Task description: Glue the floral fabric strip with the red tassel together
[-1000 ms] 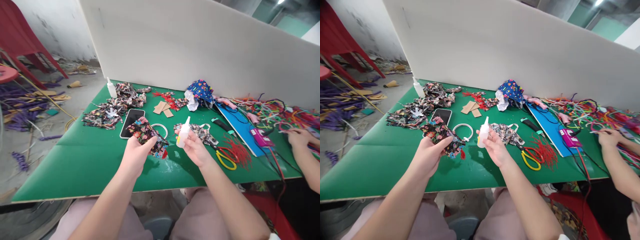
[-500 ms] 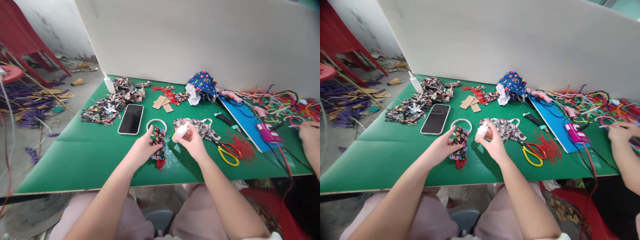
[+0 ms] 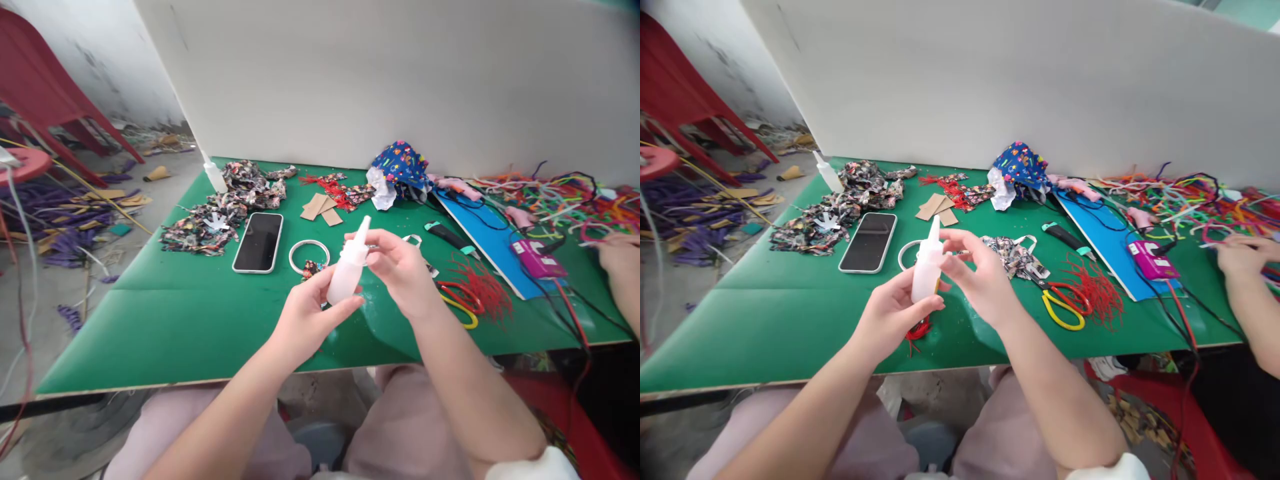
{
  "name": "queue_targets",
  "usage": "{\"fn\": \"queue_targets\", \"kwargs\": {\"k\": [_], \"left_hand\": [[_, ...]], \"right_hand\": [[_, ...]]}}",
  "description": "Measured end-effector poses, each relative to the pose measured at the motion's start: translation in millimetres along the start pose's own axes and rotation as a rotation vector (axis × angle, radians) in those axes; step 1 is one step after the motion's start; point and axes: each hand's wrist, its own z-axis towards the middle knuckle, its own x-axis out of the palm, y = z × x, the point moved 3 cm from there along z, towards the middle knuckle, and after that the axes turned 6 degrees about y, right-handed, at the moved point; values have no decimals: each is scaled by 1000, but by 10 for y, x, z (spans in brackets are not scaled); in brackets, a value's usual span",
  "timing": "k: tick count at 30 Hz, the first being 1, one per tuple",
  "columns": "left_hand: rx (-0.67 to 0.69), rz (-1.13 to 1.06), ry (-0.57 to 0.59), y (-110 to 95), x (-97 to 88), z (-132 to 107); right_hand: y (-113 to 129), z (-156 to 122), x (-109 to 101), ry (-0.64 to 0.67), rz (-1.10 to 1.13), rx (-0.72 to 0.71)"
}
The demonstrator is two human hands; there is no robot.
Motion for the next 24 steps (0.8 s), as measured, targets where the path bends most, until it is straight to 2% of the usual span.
{"fn": "queue_targets", "kwargs": {"k": [3, 8, 13, 18, 24], "left_hand": [[-17, -30, 23, -74, 24, -30], [-94, -281, 197, -120, 102, -36], [-85, -472, 353, -81, 162, -29], [-73, -461, 364, -63, 169, -46], [-60, -401, 368, -69, 163, -42]], "right_hand": [[115, 82, -92, 24, -76, 29], [194, 111, -124, 177, 145, 40], [190, 72, -143, 255, 294, 54], [203, 70, -145, 217, 389, 84], [233, 71, -148, 132, 425, 37]]}}
